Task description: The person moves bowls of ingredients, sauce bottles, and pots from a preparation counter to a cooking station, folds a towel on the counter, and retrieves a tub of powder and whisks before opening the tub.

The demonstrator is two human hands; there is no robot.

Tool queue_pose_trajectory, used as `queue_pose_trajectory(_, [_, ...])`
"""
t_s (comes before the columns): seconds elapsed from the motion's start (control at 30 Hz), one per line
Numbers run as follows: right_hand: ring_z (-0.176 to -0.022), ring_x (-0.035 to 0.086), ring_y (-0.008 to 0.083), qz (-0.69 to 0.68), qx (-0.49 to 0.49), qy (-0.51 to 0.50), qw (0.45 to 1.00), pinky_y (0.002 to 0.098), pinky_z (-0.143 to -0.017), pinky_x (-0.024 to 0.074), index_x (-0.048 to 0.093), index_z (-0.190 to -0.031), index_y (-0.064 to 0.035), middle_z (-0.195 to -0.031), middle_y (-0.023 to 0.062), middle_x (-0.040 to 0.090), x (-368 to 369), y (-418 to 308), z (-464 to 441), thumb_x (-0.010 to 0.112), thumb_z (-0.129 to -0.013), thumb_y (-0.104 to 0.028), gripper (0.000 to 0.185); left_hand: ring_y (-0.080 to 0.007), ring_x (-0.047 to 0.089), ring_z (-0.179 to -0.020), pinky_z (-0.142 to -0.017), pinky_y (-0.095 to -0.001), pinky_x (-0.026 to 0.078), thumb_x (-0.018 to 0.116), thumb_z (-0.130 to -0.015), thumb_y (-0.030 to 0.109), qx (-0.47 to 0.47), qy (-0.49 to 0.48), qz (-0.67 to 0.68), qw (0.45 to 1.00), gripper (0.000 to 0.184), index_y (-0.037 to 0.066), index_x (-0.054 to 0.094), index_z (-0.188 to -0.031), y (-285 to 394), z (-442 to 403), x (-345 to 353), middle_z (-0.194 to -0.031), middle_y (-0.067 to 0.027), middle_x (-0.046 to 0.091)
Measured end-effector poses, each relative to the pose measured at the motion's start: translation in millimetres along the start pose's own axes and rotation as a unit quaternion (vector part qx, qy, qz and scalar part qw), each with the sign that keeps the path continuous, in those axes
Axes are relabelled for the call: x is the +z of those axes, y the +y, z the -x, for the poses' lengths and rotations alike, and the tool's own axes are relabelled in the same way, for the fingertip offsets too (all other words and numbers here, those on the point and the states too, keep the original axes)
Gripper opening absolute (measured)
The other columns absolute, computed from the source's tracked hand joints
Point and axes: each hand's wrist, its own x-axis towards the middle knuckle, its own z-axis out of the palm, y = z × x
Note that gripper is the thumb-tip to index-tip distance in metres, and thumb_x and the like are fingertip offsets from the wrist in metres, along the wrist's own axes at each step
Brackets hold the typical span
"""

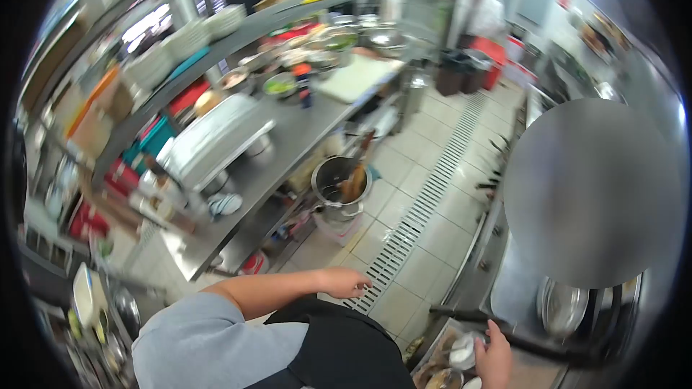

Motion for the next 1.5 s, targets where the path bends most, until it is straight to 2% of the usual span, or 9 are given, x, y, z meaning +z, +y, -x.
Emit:
queue_pose_trajectory(0.33, [-0.089,0.070,0.0336,0.108,-0.324,-0.243,0.908,0.0431,-0.083,0.0538,0.057,-0.134,-0.0040,-0.120,0.0218,0.067,133.9,-314.6,-101.2,0.069,-0.086,-0.019,0.051,-0.0295,0.066,-0.094,-0.086,-0.0409,0.052,0.058,-0.095,0.026,-0.127,0.297,0.145,0.935,0.038,0.005,0.061,-0.127,-110.5,220.3,-20.0,-0.112,-0.0144,0.067])
queue_pose_trajectory(0.43, [-0.085,0.070,0.0315,0.100,-0.400,-0.295,0.862,0.0401,-0.081,0.0549,0.056,-0.136,-0.0050,-0.117,0.0188,0.068,185.9,-385.4,-96.0,0.070,-0.086,-0.019,0.054,-0.0283,0.066,-0.091,-0.083,-0.0388,0.052,0.059,-0.096,0.025,-0.203,0.485,0.147,0.838,0.031,0.005,0.066,-0.118,-122.6,292.1,-36.7,-0.105,-0.0131,0.069])
queue_pose_trajectory(0.57, [-0.089,0.069,0.0339,0.115,-0.467,-0.383,0.789,0.0437,-0.083,0.0538,0.055,-0.136,-0.0051,-0.117,0.0213,0.067,243.8,-469.1,-75.9,0.066,-0.090,-0.024,0.052,-0.0203,0.065,-0.089,-0.081,-0.0330,0.051,0.064,-0.095,0.021,-0.288,0.732,0.173,0.593,0.025,0.004,0.068,-0.114,-153.4,395.7,-53.9,-0.097,-0.0099,0.071])
queue_pose_trajectory(0.7, [-0.099,0.066,0.0390,0.172,-0.554,-0.437,0.687,0.0488,-0.086,0.0518,0.054,-0.136,-0.0051,-0.115,0.0235,0.067,301.0,-537.7,-61.4,0.063,-0.092,-0.029,0.051,-0.0182,0.063,-0.099,-0.084,-0.0308,0.050,0.067,-0.095,0.019,-0.298,0.805,0.209,0.468,0.036,0.002,0.061,-0.126,-218.6,476.6,-65.1,-0.116,-0.0123,0.067])
queue_pose_trajectory(0.9, [-0.098,0.066,0.0365,0.036,-0.632,-0.422,0.649,0.0471,-0.085,0.0524,0.053,-0.135,-0.0044,-0.120,0.0216,0.065,370.5,-652.5,-13.0,0.062,-0.093,-0.027,0.049,-0.0336,0.050,-0.131,-0.109,-0.0415,0.040,0.073,-0.088,0.043,-0.382,0.766,0.116,0.504,0.085,0.006,0.030,-0.152,-296.5,484.8,-75.9,-0.140,-0.0220,0.051])
queue_pose_trajectory(1.03, [-0.090,0.069,0.0221,-0.113,-0.513,-0.457,0.717,0.0371,-0.082,0.0544,0.056,-0.135,-0.0057,-0.122,0.0139,0.065,421.2,-707.2,-3.7,0.068,-0.089,-0.015,0.048,-0.0321,0.054,-0.128,-0.107,-0.0394,0.043,0.075,-0.088,0.040,-0.285,0.757,0.254,0.531,0.087,0.004,0.028,-0.153,-300.9,491.9,-91.7,-0.138,-0.0213,0.052])
queue_pose_trajectory(1.27, [-0.120,0.059,0.0300,-0.133,-0.587,-0.483,0.636,0.0394,-0.103,0.0458,0.045,-0.142,-0.0043,-0.139,0.0183,0.054,473.8,-714.5,7.6,0.076,-0.082,-0.023,0.071,-0.0275,0.049,-0.134,-0.112,-0.0397,0.040,0.082,-0.083,0.028,-0.301,0.708,0.276,0.577,0.091,0.014,0.029,-0.155,-313.6,496.9,-73.3,-0.144,-0.0141,0.051])
queue_pose_trajectory(1.33, [-0.132,0.049,0.0350,-0.189,-0.572,-0.444,0.663,0.0411,-0.111,0.0393,0.042,-0.143,-0.0021,-0.141,0.0198,0.052,497.6,-704.7,24.1,0.081,-0.078,-0.028,0.081,-0.0256,0.054,-0.129,-0.109,-0.0386,0.043,0.085,-0.079,0.025,-0.299,0.714,0.246,0.583,0.085,0.012,0.038,-0.149,-328.1,492.7,-66.5,-0.141,-0.0123,0.054])
queue_pose_trajectory(1.5, [-0.125,0.055,0.0355,-0.175,-0.541,-0.372,0.733,0.0413,-0.105,0.0448,0.044,-0.140,-0.0020,-0.135,0.0208,0.055,488.3,-678.7,28.7,0.085,-0.074,-0.029,0.082,-0.0318,0.063,-0.115,-0.096,-0.0387,0.050,0.087,-0.072,0.025,-0.411,0.713,0.141,0.551,0.070,0.004,0.055,-0.130,-312.3,477.6,-57.7,-0.121,-0.0159,0.067])
